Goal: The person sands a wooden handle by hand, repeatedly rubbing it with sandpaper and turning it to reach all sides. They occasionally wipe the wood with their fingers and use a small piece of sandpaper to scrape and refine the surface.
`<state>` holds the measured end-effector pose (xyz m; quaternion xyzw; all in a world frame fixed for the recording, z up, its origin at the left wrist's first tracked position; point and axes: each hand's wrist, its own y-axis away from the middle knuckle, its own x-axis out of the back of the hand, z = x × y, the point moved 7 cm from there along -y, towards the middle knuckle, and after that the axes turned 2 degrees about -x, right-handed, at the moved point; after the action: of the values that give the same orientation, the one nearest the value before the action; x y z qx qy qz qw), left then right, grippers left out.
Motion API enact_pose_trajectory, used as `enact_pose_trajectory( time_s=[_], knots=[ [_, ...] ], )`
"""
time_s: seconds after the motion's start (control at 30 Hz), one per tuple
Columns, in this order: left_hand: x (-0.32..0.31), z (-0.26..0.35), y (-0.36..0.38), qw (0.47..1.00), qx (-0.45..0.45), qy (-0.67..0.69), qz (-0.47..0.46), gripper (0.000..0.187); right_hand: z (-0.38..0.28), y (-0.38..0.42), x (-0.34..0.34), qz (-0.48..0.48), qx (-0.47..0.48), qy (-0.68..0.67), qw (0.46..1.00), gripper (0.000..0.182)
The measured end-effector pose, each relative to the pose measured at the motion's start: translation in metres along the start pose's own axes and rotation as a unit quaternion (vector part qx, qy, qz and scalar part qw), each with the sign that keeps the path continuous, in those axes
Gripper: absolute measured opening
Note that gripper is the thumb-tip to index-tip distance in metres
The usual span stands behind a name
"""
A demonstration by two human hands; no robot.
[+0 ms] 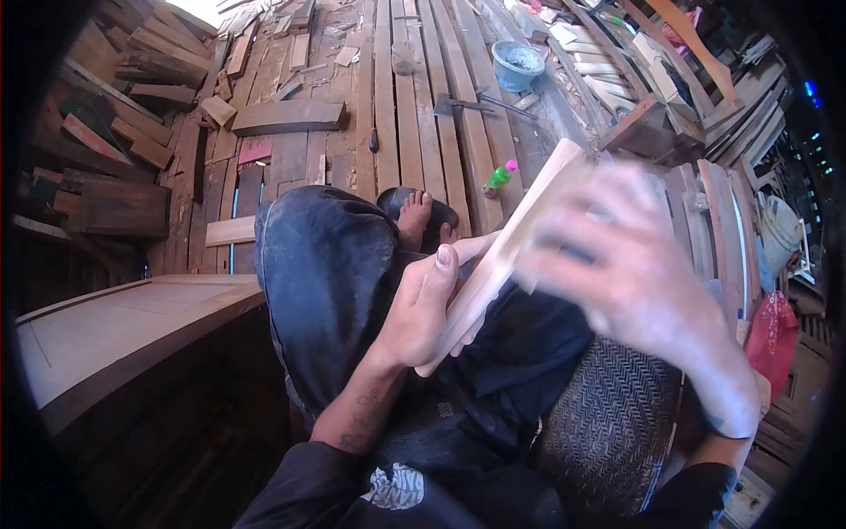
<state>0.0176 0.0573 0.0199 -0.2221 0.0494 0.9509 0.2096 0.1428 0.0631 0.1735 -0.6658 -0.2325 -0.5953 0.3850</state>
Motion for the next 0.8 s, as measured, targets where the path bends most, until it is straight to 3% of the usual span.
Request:
enact_pose_trajectory(
  time_s=[0.1,0.2,0.27,0.47,0.57,0.63,0.7,0.8],
  knots=[
    [0.000,-0.002,-0.002,1.000,0.001,-0.010,0.006,0.079,0.005,0.000,0.000,-0.035,0.006,0.045,0.998,0.022],
    [0.003,-0.003,0.001,1.000,0.008,-0.006,0.007,0.079,0.014,-0.003,0.013,0.009,-0.033,0.167,0.985,0.025],
    [0.002,-0.001,-0.001,1.000,0.007,-0.001,0.003,0.079,-0.004,-0.001,0.003,-0.026,-0.011,0.075,0.997,0.024],
    [0.003,0.000,-0.001,1.000,0.000,-0.003,0.008,0.078,0.013,-0.003,0.011,0.028,-0.041,0.158,0.986,0.030],
    [0.002,0.000,-0.001,1.000,0.001,0.011,0.001,0.078,-0.011,0.001,-0.008,-0.026,-0.029,-0.021,0.999,0.030],
    [0.001,-0.001,0.000,1.000,-0.005,0.013,0.005,0.078,0.000,-0.002,-0.001,0.005,-0.019,0.022,1.000,0.031],
    [0.002,-0.004,0.003,1.000,0.007,0.018,0.003,0.078,0.020,-0.004,0.007,0.024,-0.083,0.009,0.996,0.032],
    [0.002,0.002,0.000,1.000,-0.005,0.007,0.001,0.078,-0.009,0.001,-0.007,-0.012,-0.005,-0.013,1.000,0.034]
  ],
)
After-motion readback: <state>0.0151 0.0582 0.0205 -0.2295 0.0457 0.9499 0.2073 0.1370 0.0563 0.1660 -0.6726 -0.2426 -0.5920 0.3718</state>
